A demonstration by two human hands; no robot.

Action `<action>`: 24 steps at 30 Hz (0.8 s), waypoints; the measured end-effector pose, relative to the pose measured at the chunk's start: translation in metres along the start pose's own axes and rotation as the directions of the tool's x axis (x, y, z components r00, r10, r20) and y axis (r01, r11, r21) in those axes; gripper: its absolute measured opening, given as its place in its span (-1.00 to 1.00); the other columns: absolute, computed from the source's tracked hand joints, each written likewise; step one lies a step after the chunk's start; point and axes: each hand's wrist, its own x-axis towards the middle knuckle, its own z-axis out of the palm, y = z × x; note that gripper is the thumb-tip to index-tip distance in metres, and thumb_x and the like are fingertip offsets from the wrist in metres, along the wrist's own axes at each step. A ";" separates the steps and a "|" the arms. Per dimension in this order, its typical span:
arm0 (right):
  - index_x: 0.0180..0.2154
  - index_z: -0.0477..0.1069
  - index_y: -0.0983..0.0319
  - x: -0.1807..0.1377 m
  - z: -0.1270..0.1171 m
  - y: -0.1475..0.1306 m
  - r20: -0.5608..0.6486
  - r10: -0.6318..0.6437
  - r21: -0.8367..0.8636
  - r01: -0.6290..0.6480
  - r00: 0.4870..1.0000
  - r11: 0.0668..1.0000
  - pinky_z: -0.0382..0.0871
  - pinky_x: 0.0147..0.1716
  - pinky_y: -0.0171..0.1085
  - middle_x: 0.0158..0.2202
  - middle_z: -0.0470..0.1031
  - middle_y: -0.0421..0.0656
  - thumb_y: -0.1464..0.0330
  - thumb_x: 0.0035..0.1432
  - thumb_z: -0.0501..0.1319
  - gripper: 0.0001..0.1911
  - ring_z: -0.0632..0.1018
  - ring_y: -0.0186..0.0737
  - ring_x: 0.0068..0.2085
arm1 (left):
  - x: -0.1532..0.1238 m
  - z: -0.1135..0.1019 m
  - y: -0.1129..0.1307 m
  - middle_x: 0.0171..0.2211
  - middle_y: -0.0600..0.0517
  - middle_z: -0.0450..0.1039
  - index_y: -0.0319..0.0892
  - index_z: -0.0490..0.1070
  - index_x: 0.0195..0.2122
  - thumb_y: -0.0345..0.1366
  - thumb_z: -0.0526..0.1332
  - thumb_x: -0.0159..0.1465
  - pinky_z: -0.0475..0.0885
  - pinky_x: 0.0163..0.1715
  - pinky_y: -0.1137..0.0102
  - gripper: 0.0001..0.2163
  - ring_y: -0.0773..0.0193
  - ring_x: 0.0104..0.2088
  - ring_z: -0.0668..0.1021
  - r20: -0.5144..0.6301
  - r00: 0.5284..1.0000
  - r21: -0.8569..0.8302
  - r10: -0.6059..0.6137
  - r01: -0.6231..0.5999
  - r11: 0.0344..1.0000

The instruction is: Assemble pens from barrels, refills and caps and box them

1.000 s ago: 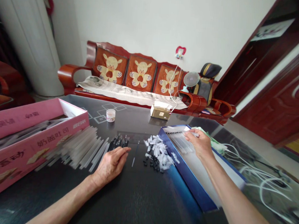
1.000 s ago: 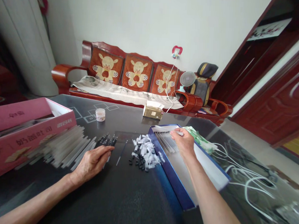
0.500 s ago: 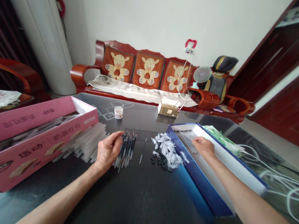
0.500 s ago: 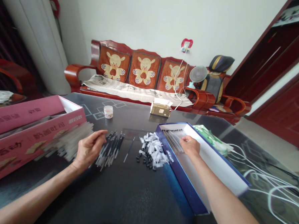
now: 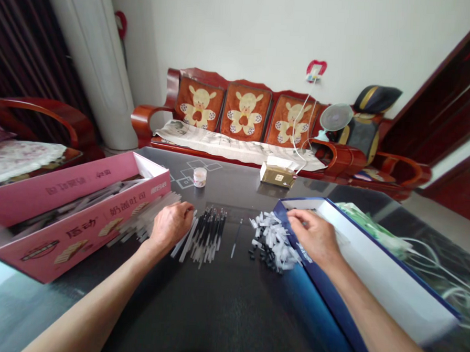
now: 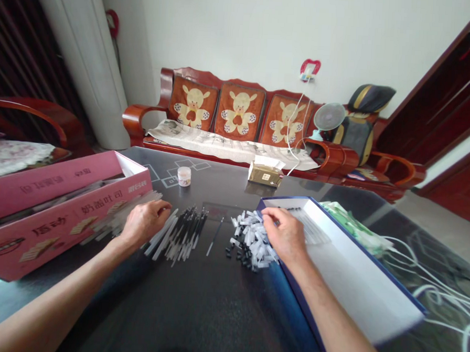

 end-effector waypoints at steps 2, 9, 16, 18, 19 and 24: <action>-0.33 0.52 0.16 -0.020 0.022 -0.029 0.085 -0.140 0.124 0.129 0.986 0.984 0.38 -0.28 -0.26 -0.32 0.54 -0.15 0.35 0.09 0.12 -0.81 0.52 -0.20 -0.33 | 0.000 -0.006 0.001 -0.28 -0.05 0.56 -0.07 0.53 -0.23 -0.26 0.02 0.23 0.40 -0.32 0.39 -0.72 0.13 -0.26 0.57 0.129 0.992 0.100 0.012 -0.025 0.995; -0.23 0.46 0.17 -0.072 0.096 -0.055 0.188 -0.246 0.147 0.221 0.951 0.964 0.40 -0.15 -0.20 -0.22 0.47 -0.09 0.51 0.13 0.08 -0.75 0.50 -0.16 -0.18 | -0.006 0.000 0.004 -0.29 -0.09 0.52 -0.12 0.49 -0.30 -0.21 0.08 0.19 0.42 -0.26 0.33 -0.78 0.11 -0.23 0.56 0.330 0.939 0.171 0.093 -0.157 0.973; -0.28 0.44 0.18 -0.078 0.101 -0.049 0.204 -0.311 0.066 0.304 0.928 0.950 0.35 -0.12 -0.18 -0.24 0.44 -0.08 0.47 0.20 0.05 -0.80 0.47 -0.14 -0.18 | -0.007 0.001 0.002 -0.24 -0.11 0.47 -0.16 0.45 -0.27 -0.33 0.03 0.18 0.44 -0.25 0.32 -0.78 0.14 -0.25 0.57 0.339 0.936 0.239 0.097 -0.185 0.953; -0.28 0.43 0.18 -0.079 0.103 -0.049 0.198 -0.316 0.058 0.310 0.928 0.949 0.35 -0.12 -0.18 -0.25 0.44 -0.08 0.47 0.20 0.04 -0.80 0.46 -0.14 -0.19 | -0.008 0.000 0.003 -0.23 -0.14 0.47 -0.19 0.44 -0.28 -0.32 0.01 0.19 0.45 -0.26 0.30 -0.78 0.11 -0.24 0.57 0.339 0.935 0.265 0.100 -0.197 0.944; -0.28 0.43 0.18 -0.079 0.103 -0.048 0.197 -0.317 0.054 0.313 0.928 0.948 0.34 -0.13 -0.18 -0.25 0.44 -0.08 0.47 0.20 0.04 -0.80 0.46 -0.14 -0.19 | -0.009 0.000 0.004 -0.23 -0.14 0.47 -0.19 0.43 -0.27 -0.30 0.01 0.20 0.45 -0.26 0.30 -0.78 0.10 -0.24 0.57 0.343 0.934 0.275 0.100 -0.202 0.940; -0.29 0.43 0.20 -0.079 0.106 -0.048 0.199 -0.316 0.037 0.315 0.928 0.948 0.32 -0.13 -0.20 -0.24 0.43 -0.08 0.47 0.21 0.04 -0.80 0.45 -0.16 -0.20 | -0.011 -0.001 0.006 -0.21 -0.15 0.47 -0.20 0.41 -0.20 -0.35 0.01 0.19 0.45 -0.27 0.30 -0.76 0.08 -0.22 0.57 0.363 0.928 0.316 0.084 -0.208 0.926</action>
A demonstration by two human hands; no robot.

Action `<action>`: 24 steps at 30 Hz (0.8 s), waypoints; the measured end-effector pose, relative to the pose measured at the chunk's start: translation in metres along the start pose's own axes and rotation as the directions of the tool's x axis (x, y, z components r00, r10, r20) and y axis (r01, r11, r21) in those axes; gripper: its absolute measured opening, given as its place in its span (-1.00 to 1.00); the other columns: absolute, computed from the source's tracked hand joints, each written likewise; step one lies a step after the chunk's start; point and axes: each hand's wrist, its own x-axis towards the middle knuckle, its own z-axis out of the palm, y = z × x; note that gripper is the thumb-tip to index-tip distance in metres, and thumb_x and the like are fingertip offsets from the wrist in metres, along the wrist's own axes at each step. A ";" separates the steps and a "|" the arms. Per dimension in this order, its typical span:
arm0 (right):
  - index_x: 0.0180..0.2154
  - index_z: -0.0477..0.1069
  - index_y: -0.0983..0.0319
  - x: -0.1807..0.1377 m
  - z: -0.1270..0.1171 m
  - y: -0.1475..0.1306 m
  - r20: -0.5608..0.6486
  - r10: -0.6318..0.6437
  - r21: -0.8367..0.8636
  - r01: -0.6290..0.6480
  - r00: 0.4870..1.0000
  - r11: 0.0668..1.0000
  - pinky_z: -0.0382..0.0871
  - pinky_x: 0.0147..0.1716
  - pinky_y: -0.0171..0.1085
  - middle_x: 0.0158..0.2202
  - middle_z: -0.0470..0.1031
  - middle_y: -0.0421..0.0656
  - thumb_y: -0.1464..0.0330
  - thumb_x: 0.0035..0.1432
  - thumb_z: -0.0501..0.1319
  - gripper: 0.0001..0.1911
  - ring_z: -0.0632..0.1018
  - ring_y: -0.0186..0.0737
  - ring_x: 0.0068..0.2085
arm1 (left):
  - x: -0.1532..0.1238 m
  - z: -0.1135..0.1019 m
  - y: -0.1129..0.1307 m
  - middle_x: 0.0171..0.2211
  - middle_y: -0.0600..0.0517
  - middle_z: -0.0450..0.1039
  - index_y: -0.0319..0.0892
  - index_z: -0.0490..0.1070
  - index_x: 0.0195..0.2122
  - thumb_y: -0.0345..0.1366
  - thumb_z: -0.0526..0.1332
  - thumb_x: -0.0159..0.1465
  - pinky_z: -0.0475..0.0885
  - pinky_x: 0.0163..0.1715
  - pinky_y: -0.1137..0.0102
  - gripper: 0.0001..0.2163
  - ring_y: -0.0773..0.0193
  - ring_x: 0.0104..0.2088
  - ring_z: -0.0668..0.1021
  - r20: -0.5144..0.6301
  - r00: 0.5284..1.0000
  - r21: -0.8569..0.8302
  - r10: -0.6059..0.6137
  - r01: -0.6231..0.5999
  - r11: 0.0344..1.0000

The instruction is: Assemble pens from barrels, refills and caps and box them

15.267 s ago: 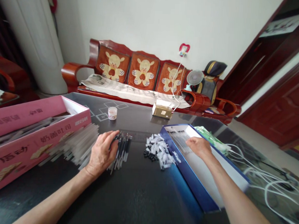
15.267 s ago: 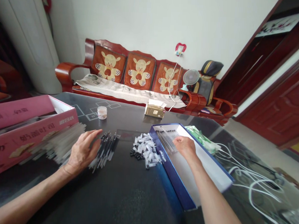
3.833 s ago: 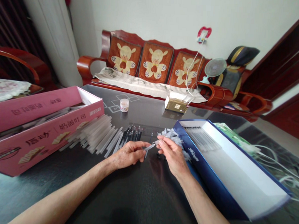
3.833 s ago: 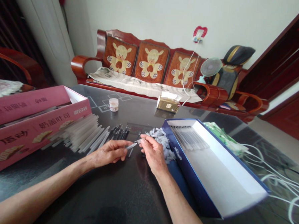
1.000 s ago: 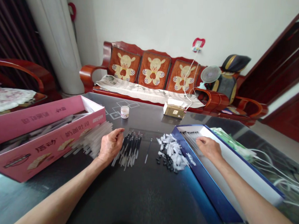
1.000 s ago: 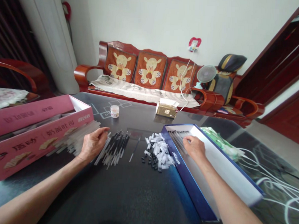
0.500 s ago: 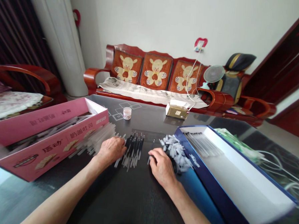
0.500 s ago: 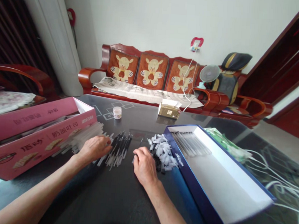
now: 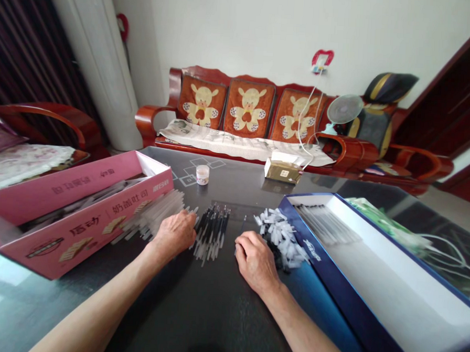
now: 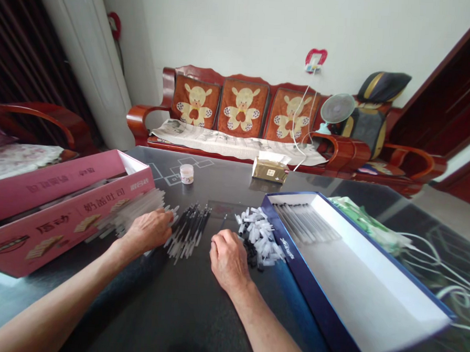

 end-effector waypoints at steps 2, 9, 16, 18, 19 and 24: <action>-0.30 0.43 0.21 0.001 0.000 0.000 -0.002 0.000 -0.012 0.000 1.000 1.000 0.32 -0.13 -0.21 -0.25 0.43 -0.08 0.46 0.22 0.04 -0.81 0.45 -0.17 -0.20 | -0.001 0.000 0.002 -0.21 -0.18 0.47 -0.22 0.41 -0.18 -0.37 -0.01 0.19 0.46 -0.29 0.28 -0.74 0.05 -0.22 0.58 0.011 1.000 0.015 -0.009 0.008 1.000; -0.42 0.40 0.22 0.002 0.001 -0.002 -0.041 0.026 -0.083 -0.029 0.999 0.996 0.28 -0.20 -0.23 -0.34 0.42 -0.11 0.38 0.14 0.18 -0.91 0.43 -0.18 -0.26 | -0.002 -0.006 0.008 -0.25 -0.24 0.52 -0.25 0.50 -0.28 -0.35 0.00 0.19 0.46 -0.28 0.22 -0.73 -0.03 -0.19 0.58 0.089 0.992 0.043 -0.087 0.083 0.996; -0.20 0.40 0.22 0.002 0.001 -0.003 -0.049 0.066 -0.157 -0.073 0.997 0.985 0.25 -0.17 -0.20 -0.25 0.45 -0.09 0.43 0.12 0.15 -0.83 0.43 -0.13 -0.20 | 0.001 -0.007 0.004 -0.31 -0.24 0.54 -0.25 0.51 -0.33 -0.28 0.01 0.18 0.45 -0.31 0.23 -0.71 -0.04 -0.24 0.59 0.001 0.990 -0.028 -0.138 0.138 0.990; -0.19 0.40 0.23 0.002 0.001 -0.003 -0.042 0.071 -0.163 -0.077 0.997 0.984 0.24 -0.16 -0.20 -0.24 0.45 -0.09 0.43 0.12 0.15 -0.82 0.42 -0.13 -0.19 | 0.002 -0.006 0.003 -0.34 -0.22 0.54 -0.24 0.50 -0.32 -0.24 -0.01 0.19 0.44 -0.33 0.24 -0.69 -0.04 -0.27 0.59 -0.060 0.985 -0.072 -0.160 0.155 0.985; -0.19 0.40 0.23 0.002 0.001 -0.003 -0.036 0.073 -0.169 -0.078 0.997 0.983 0.24 -0.16 -0.20 -0.25 0.45 -0.09 0.43 0.13 0.15 -0.83 0.42 -0.12 -0.20 | 0.003 -0.006 0.003 -0.36 -0.20 0.54 -0.24 0.50 -0.30 -0.23 0.00 0.19 0.43 -0.34 0.26 -0.69 -0.03 -0.28 0.59 -0.089 0.981 -0.099 -0.172 0.163 0.982; -0.22 0.41 0.21 0.002 0.000 -0.003 -0.014 0.076 -0.196 -0.078 0.997 0.978 0.22 -0.18 -0.21 -0.27 0.45 -0.11 0.43 0.15 0.13 -0.85 0.41 -0.13 -0.22 | 0.008 -0.003 0.001 -0.47 0.02 0.51 -0.12 0.45 -0.07 -0.32 0.05 0.12 0.35 -0.37 0.40 -0.64 0.19 -0.40 0.55 -0.233 0.954 -0.363 -0.191 0.097 0.927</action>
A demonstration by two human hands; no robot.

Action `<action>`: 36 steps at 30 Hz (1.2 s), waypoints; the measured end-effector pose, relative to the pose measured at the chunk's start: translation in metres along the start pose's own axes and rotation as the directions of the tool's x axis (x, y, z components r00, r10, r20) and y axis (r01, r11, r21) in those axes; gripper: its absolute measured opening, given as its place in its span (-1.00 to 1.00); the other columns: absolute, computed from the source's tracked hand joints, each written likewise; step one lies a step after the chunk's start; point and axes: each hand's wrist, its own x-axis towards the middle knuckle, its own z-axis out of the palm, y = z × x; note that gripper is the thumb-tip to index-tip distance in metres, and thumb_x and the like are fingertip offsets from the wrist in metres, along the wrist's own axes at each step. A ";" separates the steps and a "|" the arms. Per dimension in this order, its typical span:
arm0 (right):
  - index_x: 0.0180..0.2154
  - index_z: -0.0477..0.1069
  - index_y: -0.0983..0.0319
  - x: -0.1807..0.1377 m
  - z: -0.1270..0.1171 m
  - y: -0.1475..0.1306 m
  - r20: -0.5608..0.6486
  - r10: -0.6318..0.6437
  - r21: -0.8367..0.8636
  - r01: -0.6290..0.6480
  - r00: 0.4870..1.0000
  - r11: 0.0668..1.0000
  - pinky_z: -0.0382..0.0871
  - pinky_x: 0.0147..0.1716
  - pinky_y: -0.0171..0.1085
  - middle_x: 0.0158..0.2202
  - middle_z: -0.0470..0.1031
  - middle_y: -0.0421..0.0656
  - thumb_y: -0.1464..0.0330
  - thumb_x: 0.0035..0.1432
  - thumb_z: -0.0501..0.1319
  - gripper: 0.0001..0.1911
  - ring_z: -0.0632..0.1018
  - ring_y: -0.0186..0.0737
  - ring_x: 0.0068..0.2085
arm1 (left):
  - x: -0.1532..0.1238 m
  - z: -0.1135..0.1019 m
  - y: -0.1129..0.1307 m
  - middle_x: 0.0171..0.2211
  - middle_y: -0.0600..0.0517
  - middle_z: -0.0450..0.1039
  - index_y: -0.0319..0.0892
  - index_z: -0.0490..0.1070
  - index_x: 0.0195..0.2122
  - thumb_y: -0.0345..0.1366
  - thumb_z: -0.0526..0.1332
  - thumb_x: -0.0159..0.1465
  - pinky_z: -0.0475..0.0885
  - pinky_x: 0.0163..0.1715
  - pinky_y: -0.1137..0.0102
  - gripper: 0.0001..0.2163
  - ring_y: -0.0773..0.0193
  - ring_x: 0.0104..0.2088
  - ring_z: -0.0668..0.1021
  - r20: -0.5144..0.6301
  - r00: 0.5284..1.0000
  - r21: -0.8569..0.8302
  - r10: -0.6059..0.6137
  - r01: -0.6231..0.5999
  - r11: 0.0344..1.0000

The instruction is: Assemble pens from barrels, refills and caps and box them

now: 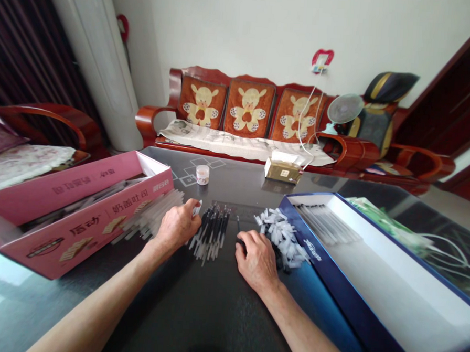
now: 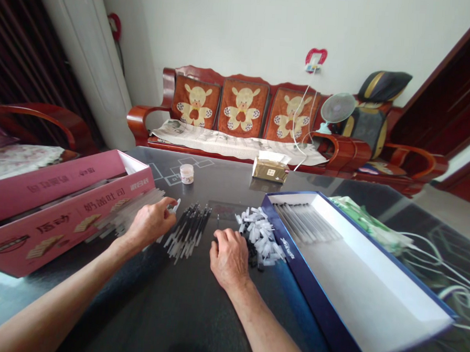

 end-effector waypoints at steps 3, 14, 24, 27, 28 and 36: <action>-0.23 0.41 0.20 0.000 0.001 0.001 -0.004 -0.001 0.000 0.001 1.000 1.000 0.21 -0.18 -0.22 -0.28 0.45 -0.12 0.46 0.15 0.12 -0.85 0.41 -0.14 -0.22 | 0.004 0.004 -0.004 -0.64 0.12 0.38 -0.09 0.53 -0.19 -0.30 0.06 0.11 0.28 -0.47 0.46 -0.69 0.31 -0.57 0.44 -0.012 1.000 -0.282 -0.010 0.007 0.960; -0.31 0.42 0.20 0.003 0.000 0.001 0.019 0.043 -0.051 -0.042 0.999 0.998 0.22 -0.24 -0.24 -0.36 0.44 -0.13 0.55 0.09 0.12 -0.82 0.42 -0.14 -0.27 | 0.004 0.013 0.003 -0.59 0.13 0.36 -0.31 0.45 -0.20 -0.31 0.17 -0.10 0.23 -0.59 0.50 -0.61 0.44 -0.62 0.32 0.291 0.957 -0.909 -0.012 0.280 0.309; -0.30 0.39 0.23 0.008 0.005 0.007 -0.255 0.085 0.323 0.002 0.963 0.947 0.35 -0.23 -0.25 -0.29 0.39 -0.09 0.58 0.09 0.00 -0.75 0.47 -0.21 -0.25 | -0.003 0.021 -0.002 -0.46 0.07 0.36 -0.15 0.46 -0.15 -0.20 0.13 0.22 0.33 -0.40 0.47 -0.75 0.34 -0.43 0.43 -0.233 0.950 -0.387 0.209 -0.288 0.876; -0.35 0.42 0.22 0.011 0.006 0.006 -0.324 0.179 0.542 0.027 0.929 0.840 0.36 -0.12 -0.20 -0.25 0.45 -0.09 0.53 0.10 0.04 -0.78 0.48 -0.19 -0.16 | -0.008 0.020 -0.002 -0.36 0.02 0.39 -0.08 0.48 -0.17 -0.17 0.09 0.29 0.35 -0.38 0.47 -0.77 0.29 -0.33 0.46 -0.339 0.884 -0.063 0.322 -0.363 0.930; -0.37 0.44 0.21 0.011 0.007 0.005 -0.305 0.234 0.621 0.006 0.923 0.784 0.36 -0.11 -0.18 -0.22 0.47 -0.09 0.50 0.09 0.06 -0.81 0.48 -0.18 -0.12 | -0.009 0.020 -0.002 -0.33 0.01 0.39 -0.08 0.48 -0.19 -0.16 0.08 0.30 0.36 -0.37 0.47 -0.78 0.28 -0.29 0.46 -0.351 0.868 -0.013 0.351 -0.380 0.925; -0.38 0.54 0.24 0.018 0.002 0.003 0.366 0.546 0.928 -0.337 0.753 -0.158 0.41 -0.33 -0.29 -0.40 0.53 -0.18 0.41 -0.14 0.29 -0.83 0.48 -0.33 -0.40 | -0.009 0.036 -0.003 -0.19 -0.06 0.41 -0.19 0.31 -0.01 -0.35 -0.05 0.34 0.45 -0.20 0.43 -0.74 0.31 -0.24 0.50 -0.273 0.810 -0.101 0.520 -0.561 0.821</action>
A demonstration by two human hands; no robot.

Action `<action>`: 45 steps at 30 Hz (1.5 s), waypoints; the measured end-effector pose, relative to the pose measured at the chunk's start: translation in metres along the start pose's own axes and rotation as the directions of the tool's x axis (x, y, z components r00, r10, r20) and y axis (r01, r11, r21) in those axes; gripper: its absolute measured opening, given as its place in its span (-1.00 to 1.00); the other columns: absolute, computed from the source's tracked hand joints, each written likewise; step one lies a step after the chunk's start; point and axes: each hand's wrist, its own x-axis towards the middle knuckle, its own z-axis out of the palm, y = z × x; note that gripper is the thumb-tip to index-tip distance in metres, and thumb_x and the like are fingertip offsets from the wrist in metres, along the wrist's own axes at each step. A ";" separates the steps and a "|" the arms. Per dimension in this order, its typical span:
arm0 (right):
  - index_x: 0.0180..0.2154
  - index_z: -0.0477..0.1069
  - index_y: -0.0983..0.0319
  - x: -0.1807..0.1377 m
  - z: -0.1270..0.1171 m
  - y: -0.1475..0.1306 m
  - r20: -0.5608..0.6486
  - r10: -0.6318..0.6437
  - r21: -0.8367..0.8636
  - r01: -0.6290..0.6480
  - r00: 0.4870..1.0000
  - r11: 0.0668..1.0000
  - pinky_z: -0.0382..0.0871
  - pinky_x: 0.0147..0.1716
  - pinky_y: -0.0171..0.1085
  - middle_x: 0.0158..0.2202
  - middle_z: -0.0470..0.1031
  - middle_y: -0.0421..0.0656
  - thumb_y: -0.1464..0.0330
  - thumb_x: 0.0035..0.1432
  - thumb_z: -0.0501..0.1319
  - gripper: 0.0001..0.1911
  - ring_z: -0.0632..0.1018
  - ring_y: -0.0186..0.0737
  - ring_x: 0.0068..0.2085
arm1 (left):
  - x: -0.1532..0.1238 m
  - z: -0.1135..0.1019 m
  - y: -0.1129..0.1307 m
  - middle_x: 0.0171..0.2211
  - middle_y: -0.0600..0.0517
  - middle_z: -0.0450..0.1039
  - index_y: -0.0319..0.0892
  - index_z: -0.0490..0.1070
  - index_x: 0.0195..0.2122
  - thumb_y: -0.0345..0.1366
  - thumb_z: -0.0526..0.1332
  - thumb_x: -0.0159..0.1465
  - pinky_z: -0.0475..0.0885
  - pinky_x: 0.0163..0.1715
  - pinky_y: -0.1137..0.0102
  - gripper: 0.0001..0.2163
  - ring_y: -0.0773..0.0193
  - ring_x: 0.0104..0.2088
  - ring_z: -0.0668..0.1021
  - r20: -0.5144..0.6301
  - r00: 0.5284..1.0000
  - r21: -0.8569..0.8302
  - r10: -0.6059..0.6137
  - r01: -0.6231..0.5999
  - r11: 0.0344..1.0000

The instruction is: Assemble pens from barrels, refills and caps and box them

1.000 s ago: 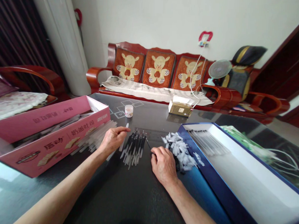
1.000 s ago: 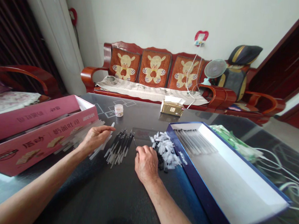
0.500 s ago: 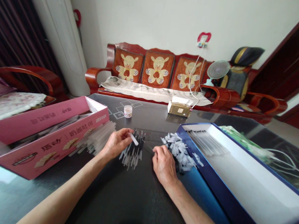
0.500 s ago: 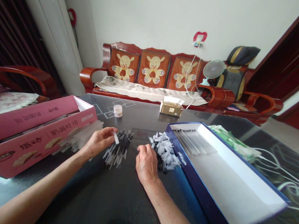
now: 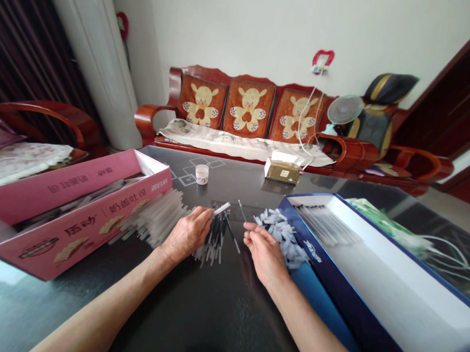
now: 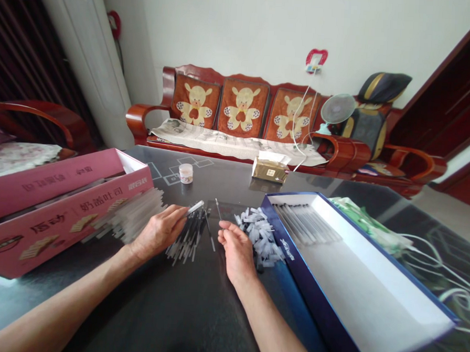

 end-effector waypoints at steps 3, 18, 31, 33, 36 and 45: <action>-0.43 0.51 0.21 0.001 -0.001 -0.008 0.054 0.081 0.130 -0.087 0.995 0.988 0.41 -0.35 -0.31 -0.38 0.53 -0.20 0.45 -0.21 0.31 -0.84 0.48 -0.36 -0.41 | -0.002 0.005 -0.001 -0.25 -0.05 0.41 -0.23 0.18 0.12 -0.45 -0.07 0.29 0.45 -0.20 0.41 -0.63 0.29 -0.25 0.50 0.031 0.999 0.010 0.025 -0.026 1.000; -0.23 0.49 0.16 -0.003 0.001 -0.018 0.203 0.062 0.205 -0.105 0.977 0.973 0.41 -0.18 -0.25 -0.29 0.53 -0.22 0.37 -0.13 0.38 -0.68 0.51 -0.33 -0.29 | -0.002 -0.002 0.010 -0.34 0.01 0.47 -0.11 0.37 -0.03 -0.19 -0.05 0.37 0.34 -0.42 0.51 -0.71 0.30 -0.32 0.53 0.104 0.992 0.148 -0.074 0.058 0.987; -0.32 0.46 0.19 0.005 -0.005 -0.014 0.023 -0.007 0.248 0.001 1.000 0.969 0.40 -0.38 -0.31 -0.45 0.50 -0.25 0.27 -0.08 0.37 -0.76 0.49 -0.34 -0.41 | -0.003 0.000 0.010 -0.39 0.01 0.46 -0.06 0.32 0.11 -0.18 -0.06 0.38 0.29 -0.50 0.55 -0.65 0.34 -0.40 0.52 0.133 0.991 0.152 -0.024 0.004 0.988; -0.31 0.47 0.19 0.006 -0.006 -0.012 0.028 -0.005 0.241 -0.002 1.000 0.971 0.40 -0.39 -0.33 -0.45 0.51 -0.24 0.27 -0.08 0.37 -0.76 0.48 -0.35 -0.42 | -0.003 0.000 0.011 -0.40 0.01 0.45 -0.06 0.32 0.12 -0.17 -0.07 0.38 0.29 -0.50 0.55 -0.65 0.34 -0.40 0.52 0.132 0.991 0.149 -0.013 -0.007 0.989; -0.31 0.47 0.20 0.005 -0.005 -0.010 0.063 0.009 0.218 -0.022 0.998 0.976 0.39 -0.41 -0.34 -0.46 0.50 -0.24 0.26 -0.07 0.37 -0.76 0.48 -0.35 -0.42 | -0.003 0.000 0.012 -0.42 0.01 0.43 -0.08 0.31 0.12 -0.18 -0.07 0.38 0.29 -0.50 0.56 -0.65 0.36 -0.43 0.50 0.140 0.990 0.147 0.004 -0.025 0.989; -0.33 0.48 0.21 -0.001 0.001 -0.015 0.072 -0.071 0.065 0.066 0.995 0.996 0.39 -0.42 -0.38 -0.31 0.51 -0.20 0.23 -0.07 0.36 -0.75 0.49 -0.35 -0.35 | -0.003 -0.002 0.013 -0.39 0.00 0.38 -0.17 0.31 0.07 -0.32 -0.07 0.35 0.36 -0.42 0.51 -0.68 0.34 -0.40 0.48 0.191 0.973 0.088 0.127 -0.146 0.985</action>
